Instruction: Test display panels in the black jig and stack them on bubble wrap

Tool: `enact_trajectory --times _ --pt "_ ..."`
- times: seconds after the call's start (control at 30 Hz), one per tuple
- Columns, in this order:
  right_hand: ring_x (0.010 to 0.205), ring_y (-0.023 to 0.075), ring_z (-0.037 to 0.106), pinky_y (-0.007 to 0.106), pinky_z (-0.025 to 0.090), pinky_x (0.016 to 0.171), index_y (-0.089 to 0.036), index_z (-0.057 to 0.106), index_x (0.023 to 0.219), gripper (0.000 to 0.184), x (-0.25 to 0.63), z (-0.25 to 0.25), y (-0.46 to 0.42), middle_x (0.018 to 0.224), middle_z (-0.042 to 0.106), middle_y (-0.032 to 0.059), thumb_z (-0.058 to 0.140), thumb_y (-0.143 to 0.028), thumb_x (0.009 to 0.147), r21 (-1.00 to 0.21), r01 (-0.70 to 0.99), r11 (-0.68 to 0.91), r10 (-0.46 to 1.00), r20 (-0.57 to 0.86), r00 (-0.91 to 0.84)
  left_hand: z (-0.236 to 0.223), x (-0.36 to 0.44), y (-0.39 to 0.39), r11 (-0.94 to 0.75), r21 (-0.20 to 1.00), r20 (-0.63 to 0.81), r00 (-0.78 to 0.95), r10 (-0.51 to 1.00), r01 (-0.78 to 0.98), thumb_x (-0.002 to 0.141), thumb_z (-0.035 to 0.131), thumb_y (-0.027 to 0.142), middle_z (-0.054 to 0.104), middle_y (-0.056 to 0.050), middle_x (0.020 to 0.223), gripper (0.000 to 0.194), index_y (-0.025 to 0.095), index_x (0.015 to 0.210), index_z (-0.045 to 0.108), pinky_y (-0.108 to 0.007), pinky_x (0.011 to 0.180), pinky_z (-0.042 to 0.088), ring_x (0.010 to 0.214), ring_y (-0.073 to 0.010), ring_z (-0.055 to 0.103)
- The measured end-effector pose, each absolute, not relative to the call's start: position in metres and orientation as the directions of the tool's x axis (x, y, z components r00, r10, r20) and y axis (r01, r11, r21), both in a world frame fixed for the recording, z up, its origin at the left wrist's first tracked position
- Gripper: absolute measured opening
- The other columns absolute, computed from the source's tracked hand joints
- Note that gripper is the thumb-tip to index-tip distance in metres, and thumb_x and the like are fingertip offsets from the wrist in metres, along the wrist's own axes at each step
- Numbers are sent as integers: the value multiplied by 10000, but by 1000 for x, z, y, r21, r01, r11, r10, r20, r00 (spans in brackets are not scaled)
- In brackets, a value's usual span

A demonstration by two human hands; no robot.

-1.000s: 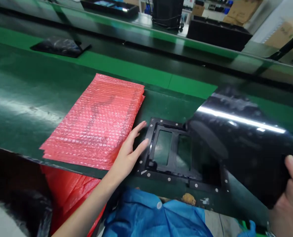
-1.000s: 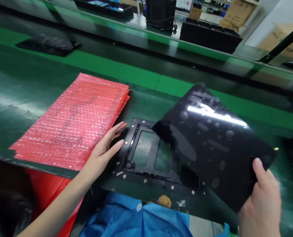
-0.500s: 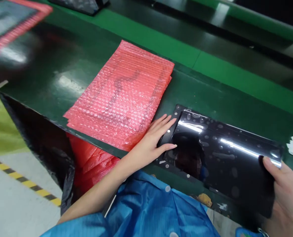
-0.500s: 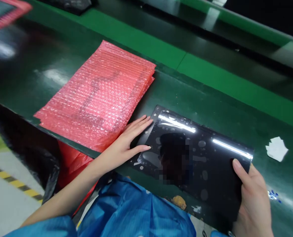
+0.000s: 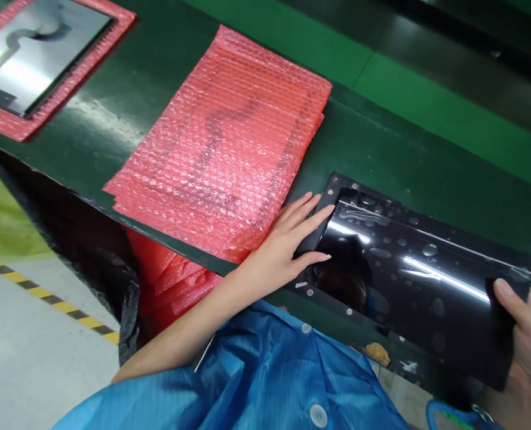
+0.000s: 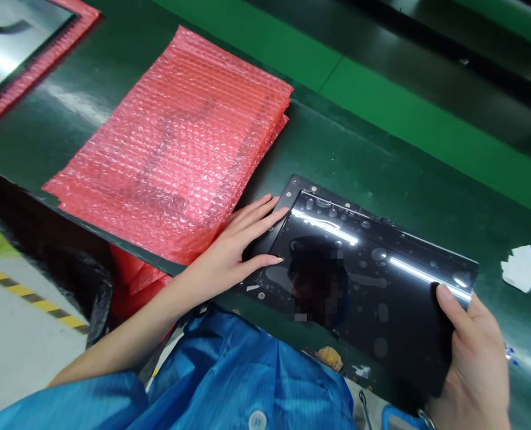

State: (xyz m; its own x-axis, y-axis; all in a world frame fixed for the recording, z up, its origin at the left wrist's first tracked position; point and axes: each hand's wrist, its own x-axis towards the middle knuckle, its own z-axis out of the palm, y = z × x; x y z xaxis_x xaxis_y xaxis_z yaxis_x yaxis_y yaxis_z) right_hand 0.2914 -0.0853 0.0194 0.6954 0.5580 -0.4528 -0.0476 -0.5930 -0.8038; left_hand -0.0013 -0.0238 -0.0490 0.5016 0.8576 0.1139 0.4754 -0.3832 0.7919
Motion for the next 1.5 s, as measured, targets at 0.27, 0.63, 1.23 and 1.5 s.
enact_trajectory --times 0.27,0.63,1.23,1.5 --pt "773 297 718 429 621 683 -281 721 969 503 293 24 -84 897 753 44 849 -406 498 -781 -9 -625 549 -447 706 -43 0 -25 -395 767 100 514 852 506 992 549 401 285 -80 1642 479 278 1456 529 -527 1234 244 1542 -277 202" --pt "768 277 719 403 623 699 -256 709 938 507 292 24 -81 913 748 39 851 -365 464 -797 -4 -604 574 -439 691 -45 5 -28 -496 655 135 557 819 570 1007 512 379 221 -165 1651 486 242 1473 514 -572 1209 245 1548 -325 153" --pt "430 239 508 362 372 483 -258 489 458 798 352 25 -62 432 512 61 264 -1012 590 -75 858 -508 795 -424 434 -40 5 -29 -445 631 76 521 850 635 1006 520 331 199 -123 1664 454 272 1456 526 -568 1206 271 1550 -307 158" --pt "450 156 463 300 348 508 -227 541 580 694 362 25 -99 482 533 19 434 -897 725 -323 801 -503 853 -335 401 -30 58 -53 -626 462 235 594 769 628 965 549 239 216 -168 1648 480 182 1440 516 -578 1186 293 1548 -338 136"
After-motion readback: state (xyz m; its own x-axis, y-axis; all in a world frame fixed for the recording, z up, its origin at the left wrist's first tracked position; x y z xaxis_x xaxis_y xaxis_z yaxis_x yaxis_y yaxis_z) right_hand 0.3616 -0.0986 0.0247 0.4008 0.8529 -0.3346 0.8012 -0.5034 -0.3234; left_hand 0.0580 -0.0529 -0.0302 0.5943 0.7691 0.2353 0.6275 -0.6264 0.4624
